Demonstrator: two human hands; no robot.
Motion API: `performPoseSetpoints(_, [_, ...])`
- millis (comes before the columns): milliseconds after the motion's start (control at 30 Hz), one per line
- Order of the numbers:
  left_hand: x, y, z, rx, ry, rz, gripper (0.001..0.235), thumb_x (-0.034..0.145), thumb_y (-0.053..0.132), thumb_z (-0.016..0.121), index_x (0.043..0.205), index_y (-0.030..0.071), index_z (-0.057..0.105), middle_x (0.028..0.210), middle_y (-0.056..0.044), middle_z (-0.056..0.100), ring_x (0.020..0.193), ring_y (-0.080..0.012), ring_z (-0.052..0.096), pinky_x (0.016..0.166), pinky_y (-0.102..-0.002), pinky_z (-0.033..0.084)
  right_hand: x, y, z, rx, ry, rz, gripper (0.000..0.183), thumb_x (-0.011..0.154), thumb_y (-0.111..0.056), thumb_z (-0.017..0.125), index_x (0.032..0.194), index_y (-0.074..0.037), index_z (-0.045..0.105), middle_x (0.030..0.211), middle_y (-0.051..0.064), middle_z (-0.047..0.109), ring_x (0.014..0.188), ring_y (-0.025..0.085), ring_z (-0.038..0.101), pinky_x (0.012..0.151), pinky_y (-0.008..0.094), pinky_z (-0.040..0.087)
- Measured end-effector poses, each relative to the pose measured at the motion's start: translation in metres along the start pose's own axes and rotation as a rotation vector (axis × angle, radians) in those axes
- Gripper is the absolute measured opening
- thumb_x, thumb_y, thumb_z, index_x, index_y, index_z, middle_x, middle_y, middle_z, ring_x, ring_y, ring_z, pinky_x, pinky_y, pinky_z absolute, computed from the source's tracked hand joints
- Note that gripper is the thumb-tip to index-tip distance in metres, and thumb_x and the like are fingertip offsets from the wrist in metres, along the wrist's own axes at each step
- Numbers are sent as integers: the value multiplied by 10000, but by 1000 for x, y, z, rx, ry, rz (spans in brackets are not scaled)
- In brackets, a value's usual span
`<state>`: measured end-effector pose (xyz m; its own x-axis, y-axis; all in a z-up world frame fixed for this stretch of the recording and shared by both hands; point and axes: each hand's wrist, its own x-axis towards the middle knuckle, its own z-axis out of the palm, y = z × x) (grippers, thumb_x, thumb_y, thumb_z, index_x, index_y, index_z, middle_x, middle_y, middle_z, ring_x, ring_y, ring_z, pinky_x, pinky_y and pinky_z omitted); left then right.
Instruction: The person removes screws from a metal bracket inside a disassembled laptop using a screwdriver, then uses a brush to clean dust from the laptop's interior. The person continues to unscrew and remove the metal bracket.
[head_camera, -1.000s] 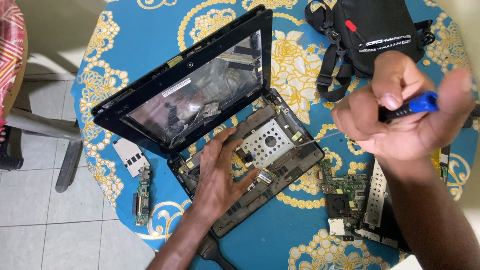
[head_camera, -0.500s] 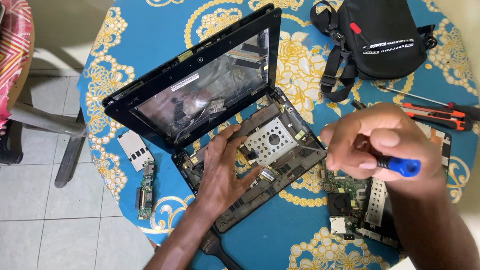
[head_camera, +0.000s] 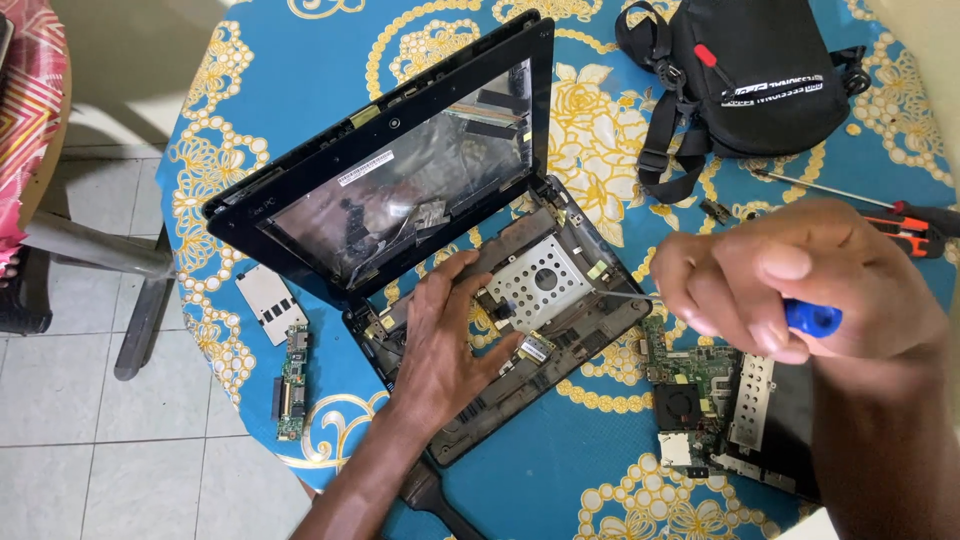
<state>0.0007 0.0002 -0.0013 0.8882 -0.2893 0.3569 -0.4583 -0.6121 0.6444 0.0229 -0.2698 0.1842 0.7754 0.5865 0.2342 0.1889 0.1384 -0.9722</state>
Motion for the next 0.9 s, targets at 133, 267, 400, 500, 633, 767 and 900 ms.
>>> performPoseSetpoints(133, [0, -1, 0, -26, -9, -2, 672, 875, 339, 882, 1380, 32, 562, 1567, -133, 371, 1419, -383, 439, 1138, -605, 425, -2, 15, -3, 113, 8, 83, 566, 1059, -242, 328, 523, -128, 469, 408, 12, 438, 397, 145, 349, 646, 367, 419])
performPoseSetpoints(267, [-2, -1, 0, -29, -16, -3, 676, 870, 333, 887, 1385, 45, 557, 1569, -133, 367, 1424, -396, 431, 1138, -621, 422, 4, 28, -8, 436, -107, -90, 613, 1073, -599, 441, 731, -121, 616, 581, -17, 452, 461, 109, 303, 475, 295, 262])
performPoseSetpoints(400, [-1, 0, -1, -14, -9, 6, 665, 867, 336, 886, 1365, 23, 574, 1567, -128, 359, 1416, -376, 433, 1134, -604, 426, 6, 28, -6, 379, 87, -159, 657, 990, -686, 561, 643, -134, 481, 515, -36, 280, 485, 125, 191, 534, 325, 204])
performPoseSetpoints(500, [-2, 1, -2, -27, -25, -18, 643, 887, 350, 855, 1369, 39, 567, 1579, -129, 360, 1423, -383, 421, 1127, -610, 412, 3, 27, -9, 339, 67, -188, 648, 1028, -679, 539, 686, -129, 526, 523, -39, 301, 485, 120, 204, 538, 322, 214])
performPoseSetpoints(633, [-1, 1, -1, -10, -10, 6, 676, 860, 344, 880, 1368, 14, 578, 1557, -141, 386, 1407, -369, 438, 1118, -582, 425, -5, 24, -16, 331, 123, -250, 531, 1059, -556, 631, 713, -172, 509, 542, -63, 288, 492, 106, 199, 544, 309, 222])
performPoseSetpoints(767, [0, 4, -3, -12, -1, 8, 602, 903, 342, 829, 1363, 31, 593, 1555, -135, 394, 1410, -356, 449, 1101, -554, 414, -9, 20, -23, 229, 56, -348, 133, 787, -246, 649, 797, -247, 517, 570, -126, 322, 488, 62, 234, 539, 270, 210])
performPoseSetpoints(900, [0, 6, -6, -72, 43, 50, 504, 979, 418, 715, 1357, 92, 641, 1554, -168, 427, 1449, -380, 433, 1126, -629, 404, -5, 23, -7, 340, 123, -387, 281, 995, -395, 652, 787, -249, 533, 558, -128, 302, 476, 63, 220, 516, 262, 226])
